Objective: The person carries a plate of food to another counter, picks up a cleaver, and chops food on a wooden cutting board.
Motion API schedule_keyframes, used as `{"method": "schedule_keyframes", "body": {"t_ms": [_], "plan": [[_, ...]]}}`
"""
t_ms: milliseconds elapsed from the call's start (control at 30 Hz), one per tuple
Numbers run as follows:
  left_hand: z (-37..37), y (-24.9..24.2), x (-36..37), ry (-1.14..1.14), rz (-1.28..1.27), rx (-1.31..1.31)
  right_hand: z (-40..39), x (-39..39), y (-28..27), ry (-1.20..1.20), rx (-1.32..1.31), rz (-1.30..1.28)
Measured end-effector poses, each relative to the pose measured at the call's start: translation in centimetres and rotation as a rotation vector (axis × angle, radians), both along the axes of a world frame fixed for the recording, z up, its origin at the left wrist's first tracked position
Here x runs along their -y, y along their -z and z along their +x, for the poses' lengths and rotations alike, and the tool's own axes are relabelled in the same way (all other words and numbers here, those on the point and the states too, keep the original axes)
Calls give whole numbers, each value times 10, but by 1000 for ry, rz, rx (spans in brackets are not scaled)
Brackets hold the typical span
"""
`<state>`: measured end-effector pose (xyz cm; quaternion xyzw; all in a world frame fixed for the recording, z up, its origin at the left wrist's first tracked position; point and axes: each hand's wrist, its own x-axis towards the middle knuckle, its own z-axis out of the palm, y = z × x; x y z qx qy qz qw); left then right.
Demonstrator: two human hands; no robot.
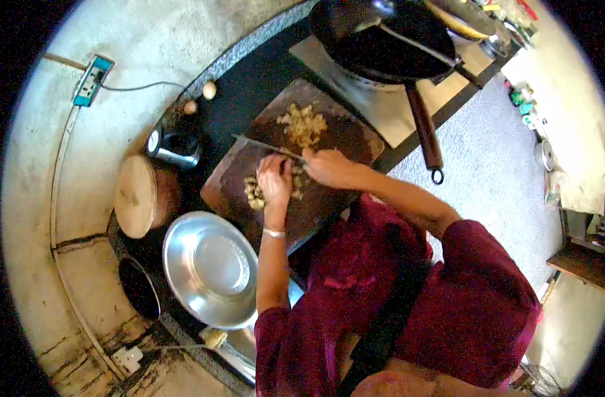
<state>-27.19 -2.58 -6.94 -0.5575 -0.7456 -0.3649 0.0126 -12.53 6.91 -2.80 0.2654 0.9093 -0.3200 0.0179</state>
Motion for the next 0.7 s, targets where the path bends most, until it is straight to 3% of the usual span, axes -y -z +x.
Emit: {"method": "schedule_keyframes", "body": {"t_ms": [200,300,567,700], "plan": [[-4,6,-7,-16,-4,70,21,-3,-2,-11,10,65],[-3,2,-6,-28,34,9,28,-2,-10,11,135,-16],[-5,-2,-14,97,91,190,2,-19,25,160,-206,19],[-10,3,-15,116,59,296,19,-27,-1,153,-254,51]]}}
